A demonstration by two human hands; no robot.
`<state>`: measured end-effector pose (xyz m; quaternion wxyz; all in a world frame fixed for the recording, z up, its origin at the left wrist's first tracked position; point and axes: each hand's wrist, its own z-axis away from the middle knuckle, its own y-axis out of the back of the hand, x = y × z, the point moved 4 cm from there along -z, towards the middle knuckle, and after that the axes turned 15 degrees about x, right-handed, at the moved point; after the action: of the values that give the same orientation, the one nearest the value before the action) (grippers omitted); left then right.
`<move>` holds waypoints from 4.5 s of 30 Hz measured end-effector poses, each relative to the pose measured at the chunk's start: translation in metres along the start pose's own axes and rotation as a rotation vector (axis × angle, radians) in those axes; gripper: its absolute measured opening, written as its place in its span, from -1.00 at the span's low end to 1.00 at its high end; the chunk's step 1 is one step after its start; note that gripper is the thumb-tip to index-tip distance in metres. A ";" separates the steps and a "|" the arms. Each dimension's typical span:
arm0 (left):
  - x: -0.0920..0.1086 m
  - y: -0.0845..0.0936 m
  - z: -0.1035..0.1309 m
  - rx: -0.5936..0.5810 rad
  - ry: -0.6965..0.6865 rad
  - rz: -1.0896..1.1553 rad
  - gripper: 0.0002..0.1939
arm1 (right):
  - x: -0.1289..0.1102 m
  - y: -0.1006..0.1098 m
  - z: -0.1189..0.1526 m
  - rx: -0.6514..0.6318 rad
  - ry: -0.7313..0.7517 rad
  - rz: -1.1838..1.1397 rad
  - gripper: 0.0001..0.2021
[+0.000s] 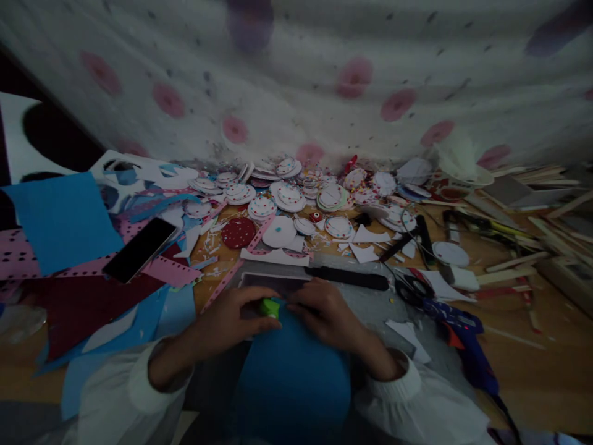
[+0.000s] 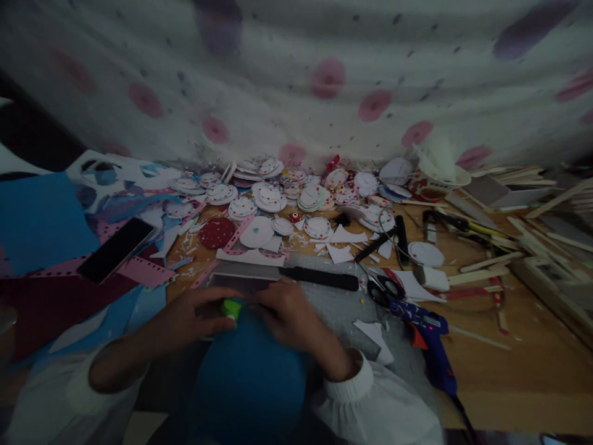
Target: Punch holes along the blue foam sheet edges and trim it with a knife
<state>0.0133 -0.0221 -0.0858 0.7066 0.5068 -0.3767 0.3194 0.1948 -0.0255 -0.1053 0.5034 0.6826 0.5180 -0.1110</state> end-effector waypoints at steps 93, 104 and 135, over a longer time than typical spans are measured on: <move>0.015 -0.009 0.005 0.162 -0.255 -0.247 -0.71 | -0.019 -0.002 -0.025 -0.116 -0.323 -0.384 -0.66; 0.010 0.004 -0.001 0.099 -0.218 -0.011 -0.62 | 0.002 0.019 -0.013 -0.061 -0.330 -0.075 -0.83; 0.004 0.002 0.006 0.089 -0.089 0.033 -0.44 | -0.007 0.023 -0.012 0.048 -0.356 -0.077 -0.84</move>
<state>0.0122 -0.0274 -0.0801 0.6607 0.5449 -0.4015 0.3247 0.2059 -0.0186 -0.0820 0.5663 0.6436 0.4435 -0.2616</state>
